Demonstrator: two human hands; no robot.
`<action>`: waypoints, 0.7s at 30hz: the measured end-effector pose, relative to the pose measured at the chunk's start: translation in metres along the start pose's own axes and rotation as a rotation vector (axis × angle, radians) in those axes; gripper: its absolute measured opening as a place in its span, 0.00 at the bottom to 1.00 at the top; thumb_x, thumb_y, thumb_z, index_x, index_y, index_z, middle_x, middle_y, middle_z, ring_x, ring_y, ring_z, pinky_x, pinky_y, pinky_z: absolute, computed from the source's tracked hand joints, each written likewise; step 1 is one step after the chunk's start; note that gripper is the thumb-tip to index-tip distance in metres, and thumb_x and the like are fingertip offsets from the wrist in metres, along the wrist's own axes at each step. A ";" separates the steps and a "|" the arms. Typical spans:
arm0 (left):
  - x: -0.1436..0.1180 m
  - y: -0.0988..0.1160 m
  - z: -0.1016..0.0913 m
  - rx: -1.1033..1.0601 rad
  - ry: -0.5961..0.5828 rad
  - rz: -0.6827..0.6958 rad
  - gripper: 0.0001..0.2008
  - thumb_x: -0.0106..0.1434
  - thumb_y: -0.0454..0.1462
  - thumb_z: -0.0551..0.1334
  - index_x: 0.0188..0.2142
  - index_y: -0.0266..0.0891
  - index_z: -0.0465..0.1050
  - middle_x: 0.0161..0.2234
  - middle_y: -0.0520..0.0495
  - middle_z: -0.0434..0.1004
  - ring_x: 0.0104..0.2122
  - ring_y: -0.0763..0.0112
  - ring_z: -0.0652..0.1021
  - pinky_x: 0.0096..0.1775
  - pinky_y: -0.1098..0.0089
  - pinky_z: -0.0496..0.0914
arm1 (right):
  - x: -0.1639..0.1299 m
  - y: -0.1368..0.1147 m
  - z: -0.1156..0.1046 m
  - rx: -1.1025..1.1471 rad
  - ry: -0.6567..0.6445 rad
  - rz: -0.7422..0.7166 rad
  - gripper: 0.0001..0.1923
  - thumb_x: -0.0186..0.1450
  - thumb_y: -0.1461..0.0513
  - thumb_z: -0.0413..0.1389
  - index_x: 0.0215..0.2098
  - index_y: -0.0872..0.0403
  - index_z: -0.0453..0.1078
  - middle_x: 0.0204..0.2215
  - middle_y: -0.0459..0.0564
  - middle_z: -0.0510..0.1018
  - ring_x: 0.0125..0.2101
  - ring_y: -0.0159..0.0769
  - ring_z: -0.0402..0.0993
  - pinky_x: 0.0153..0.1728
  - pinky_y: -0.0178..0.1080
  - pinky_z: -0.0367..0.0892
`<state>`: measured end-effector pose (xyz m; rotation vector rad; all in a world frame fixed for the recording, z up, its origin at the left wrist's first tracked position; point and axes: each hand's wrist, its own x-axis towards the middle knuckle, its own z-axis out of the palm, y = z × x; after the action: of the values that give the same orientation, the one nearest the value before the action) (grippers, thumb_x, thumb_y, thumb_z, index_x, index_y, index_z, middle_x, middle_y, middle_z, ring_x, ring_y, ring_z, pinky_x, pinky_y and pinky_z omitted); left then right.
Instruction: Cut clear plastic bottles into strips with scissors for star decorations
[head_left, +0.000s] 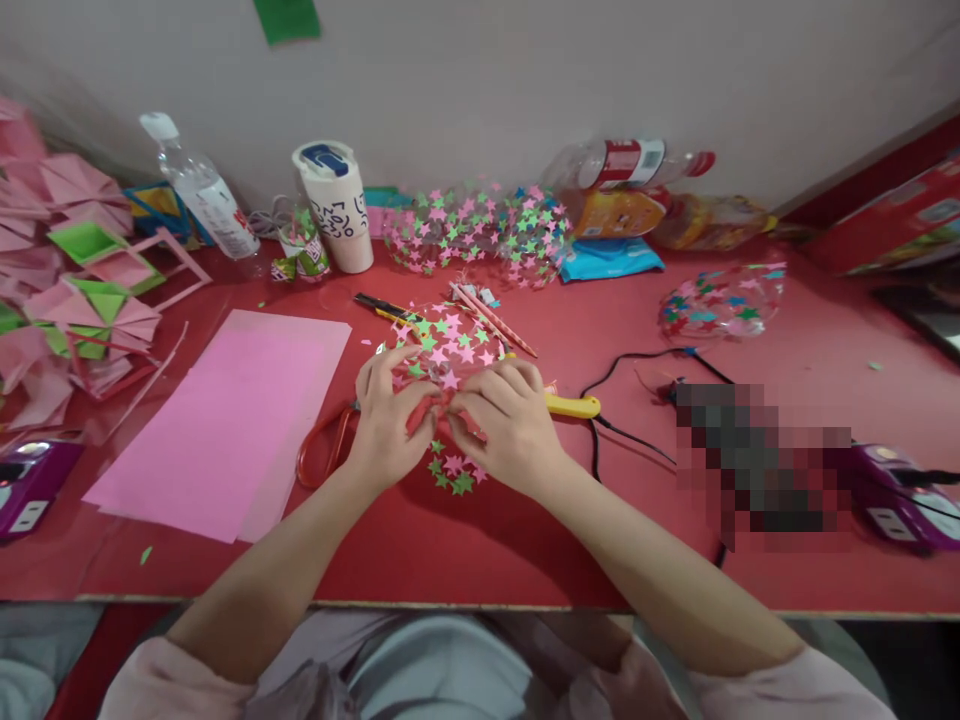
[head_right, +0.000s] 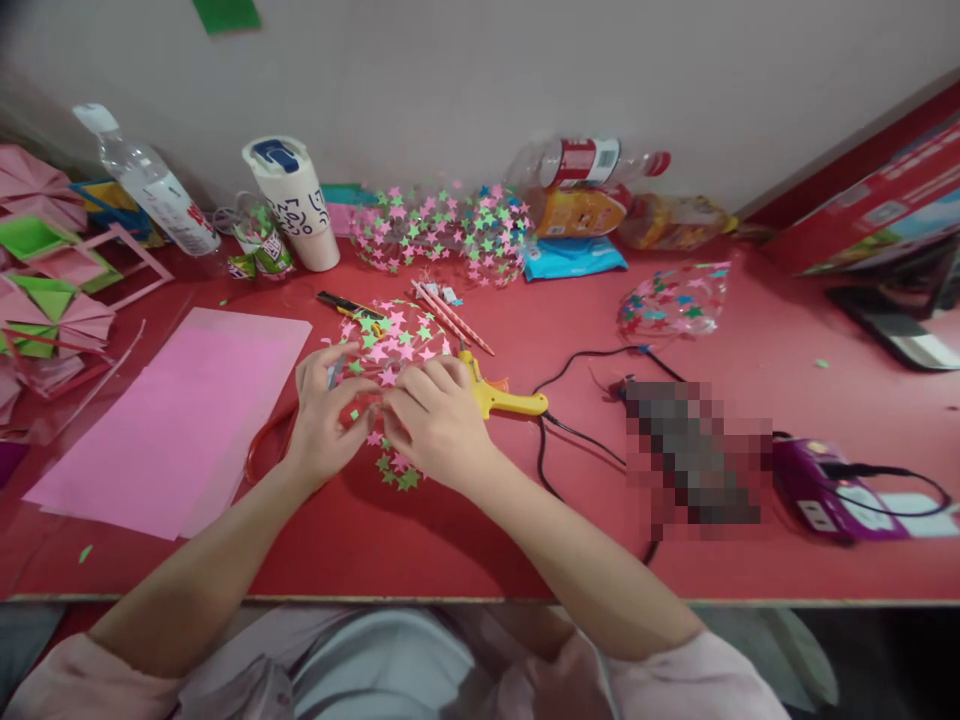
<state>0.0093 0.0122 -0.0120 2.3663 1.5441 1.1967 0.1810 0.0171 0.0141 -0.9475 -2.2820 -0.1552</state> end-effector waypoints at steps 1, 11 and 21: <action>0.000 0.001 -0.001 -0.009 -0.008 -0.005 0.04 0.59 0.34 0.62 0.35 0.43 0.73 0.56 0.44 0.63 0.57 0.57 0.65 0.58 0.51 0.61 | -0.001 0.000 0.001 -0.023 0.006 -0.026 0.07 0.64 0.66 0.53 0.30 0.51 0.71 0.29 0.47 0.74 0.34 0.37 0.63 0.42 0.44 0.58; 0.000 0.002 -0.003 -0.059 0.000 -0.043 0.08 0.56 0.31 0.62 0.36 0.43 0.72 0.54 0.44 0.66 0.56 0.57 0.67 0.57 0.52 0.61 | -0.005 0.002 0.005 -0.076 0.046 -0.081 0.07 0.64 0.66 0.54 0.31 0.48 0.72 0.30 0.45 0.73 0.35 0.37 0.61 0.47 0.45 0.57; 0.000 0.004 -0.003 -0.050 0.012 -0.092 0.08 0.55 0.31 0.62 0.35 0.43 0.69 0.54 0.45 0.66 0.56 0.57 0.67 0.56 0.52 0.61 | -0.003 0.000 0.010 -0.024 0.096 -0.004 0.06 0.63 0.65 0.56 0.30 0.48 0.72 0.29 0.45 0.72 0.33 0.37 0.60 0.48 0.45 0.56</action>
<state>0.0102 0.0089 -0.0077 2.2354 1.5887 1.2166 0.1770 0.0186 0.0049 -0.9280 -2.1984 -0.2253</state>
